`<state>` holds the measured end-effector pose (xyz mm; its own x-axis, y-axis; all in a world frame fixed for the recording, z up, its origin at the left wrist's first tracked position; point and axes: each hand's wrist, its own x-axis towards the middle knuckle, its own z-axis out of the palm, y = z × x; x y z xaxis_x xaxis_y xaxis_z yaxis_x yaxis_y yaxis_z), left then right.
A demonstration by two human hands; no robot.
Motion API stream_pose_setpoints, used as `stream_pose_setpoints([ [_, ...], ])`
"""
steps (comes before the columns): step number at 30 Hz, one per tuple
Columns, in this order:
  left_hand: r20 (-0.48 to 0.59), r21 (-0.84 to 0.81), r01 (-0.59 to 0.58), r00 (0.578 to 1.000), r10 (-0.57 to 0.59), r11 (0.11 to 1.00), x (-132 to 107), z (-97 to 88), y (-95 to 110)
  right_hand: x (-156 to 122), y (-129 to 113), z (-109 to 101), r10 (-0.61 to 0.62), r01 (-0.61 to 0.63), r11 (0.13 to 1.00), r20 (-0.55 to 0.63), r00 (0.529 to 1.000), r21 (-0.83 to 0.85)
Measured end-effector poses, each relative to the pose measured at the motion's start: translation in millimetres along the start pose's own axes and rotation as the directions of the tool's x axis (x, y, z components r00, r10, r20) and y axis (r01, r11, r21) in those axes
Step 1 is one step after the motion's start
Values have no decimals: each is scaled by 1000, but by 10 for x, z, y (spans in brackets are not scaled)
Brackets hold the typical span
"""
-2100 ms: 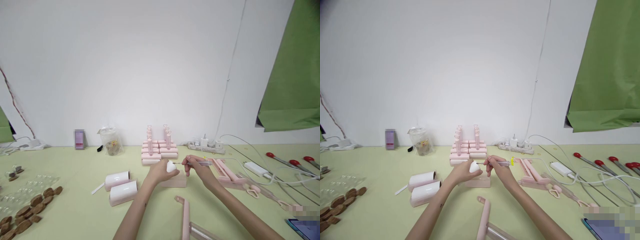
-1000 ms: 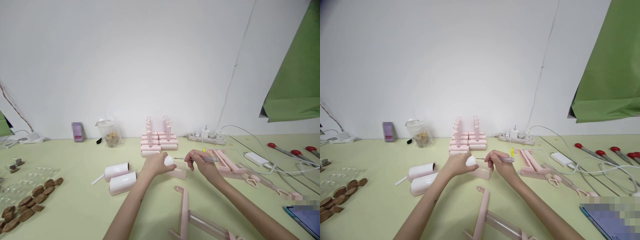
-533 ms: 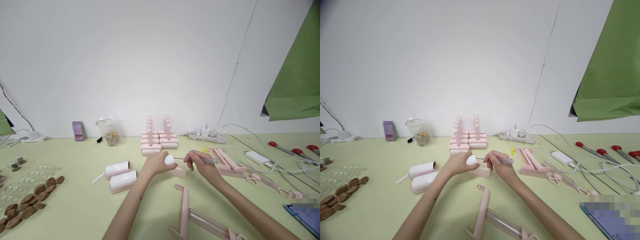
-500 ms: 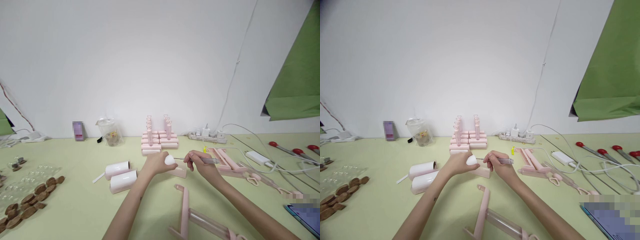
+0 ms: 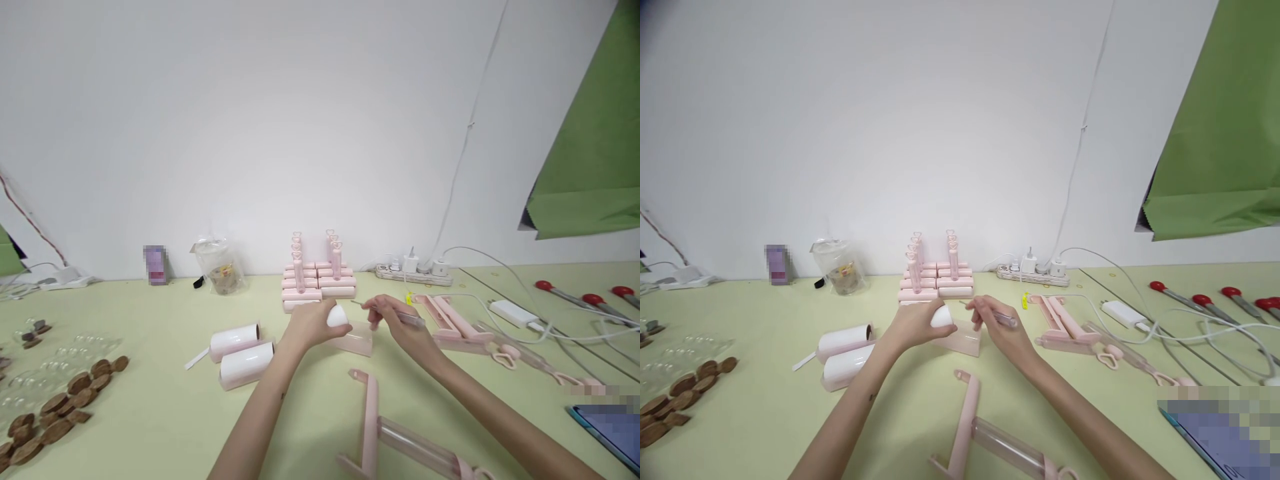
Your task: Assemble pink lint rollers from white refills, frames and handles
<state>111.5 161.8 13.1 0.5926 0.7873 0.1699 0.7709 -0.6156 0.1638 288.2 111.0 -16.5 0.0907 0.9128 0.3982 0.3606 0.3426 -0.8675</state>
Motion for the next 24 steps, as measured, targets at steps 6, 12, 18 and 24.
stream_pose_setpoints([
  [6,-45,-19,-116,992,115,993,-1,-2,72,16,-107,40,2,-8,995,64,998,101],
  [12,-82,45,-164,983,167,985,13,39,113,25,-71,71,5,-17,987,78,997,158],
  [18,-108,114,-194,973,206,974,43,119,99,8,-94,66,7,-26,984,106,994,176],
  [24,-85,172,-268,955,285,948,59,142,48,13,-16,135,-14,-9,984,121,993,181],
])
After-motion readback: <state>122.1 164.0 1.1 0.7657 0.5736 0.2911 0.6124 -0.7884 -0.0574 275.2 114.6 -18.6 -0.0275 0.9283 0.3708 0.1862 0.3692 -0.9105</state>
